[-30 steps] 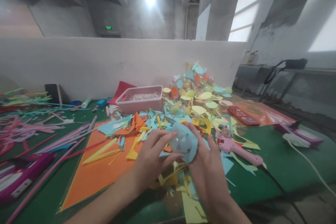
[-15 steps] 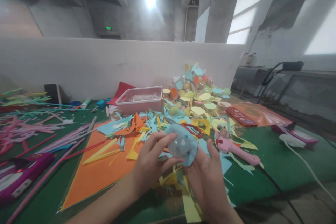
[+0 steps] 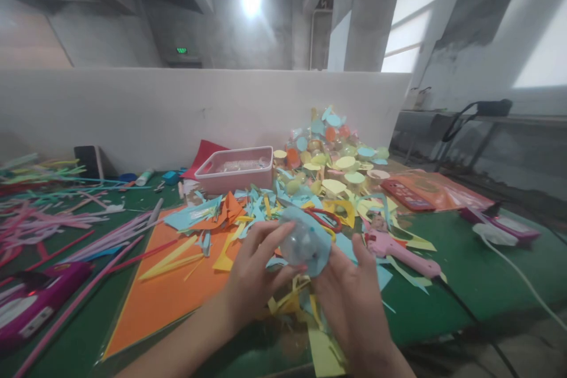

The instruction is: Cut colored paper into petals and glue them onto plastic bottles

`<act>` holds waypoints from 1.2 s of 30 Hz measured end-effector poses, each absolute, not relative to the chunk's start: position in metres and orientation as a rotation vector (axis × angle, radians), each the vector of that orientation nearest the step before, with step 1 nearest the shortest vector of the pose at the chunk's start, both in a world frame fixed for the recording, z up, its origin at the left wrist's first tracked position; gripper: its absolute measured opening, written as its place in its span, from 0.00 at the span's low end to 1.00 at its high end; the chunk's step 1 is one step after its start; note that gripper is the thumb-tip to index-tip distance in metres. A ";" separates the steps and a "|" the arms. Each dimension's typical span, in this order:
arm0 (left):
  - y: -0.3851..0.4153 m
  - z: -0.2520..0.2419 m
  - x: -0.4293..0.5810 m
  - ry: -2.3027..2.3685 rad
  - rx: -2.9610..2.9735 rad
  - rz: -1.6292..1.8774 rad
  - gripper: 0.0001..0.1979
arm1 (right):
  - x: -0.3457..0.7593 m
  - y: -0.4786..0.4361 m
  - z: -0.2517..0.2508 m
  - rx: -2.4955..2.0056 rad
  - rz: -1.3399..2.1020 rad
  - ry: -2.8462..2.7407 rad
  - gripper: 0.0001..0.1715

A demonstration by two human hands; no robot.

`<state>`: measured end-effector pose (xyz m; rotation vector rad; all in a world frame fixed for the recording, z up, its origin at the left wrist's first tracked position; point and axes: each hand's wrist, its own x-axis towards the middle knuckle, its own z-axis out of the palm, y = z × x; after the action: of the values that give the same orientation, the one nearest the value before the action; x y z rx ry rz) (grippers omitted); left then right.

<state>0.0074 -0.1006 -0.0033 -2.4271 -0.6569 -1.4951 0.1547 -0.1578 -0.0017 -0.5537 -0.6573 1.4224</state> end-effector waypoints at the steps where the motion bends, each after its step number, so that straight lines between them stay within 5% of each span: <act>1: -0.100 -0.003 0.007 -0.647 -2.424 -1.491 0.22 | 0.157 -0.157 -0.001 -0.545 1.444 -0.715 0.42; 7: -0.088 0.002 -0.004 -0.978 -2.322 -1.677 0.20 | 0.202 -0.137 0.021 -0.774 0.946 -1.035 0.37; 14: -0.056 0.014 -0.004 -1.719 -2.540 -2.044 0.23 | 0.217 -0.083 0.038 -2.060 0.151 -1.982 0.22; 36: -0.023 -0.015 -0.012 -1.727 -2.615 -1.793 0.22 | 0.205 -0.046 0.002 -2.056 0.151 -2.136 0.14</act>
<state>-0.0117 -0.0230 -0.0152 -2.6147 -1.7274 -1.7927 0.2055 -0.0461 0.0017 -2.0556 -2.1364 0.1513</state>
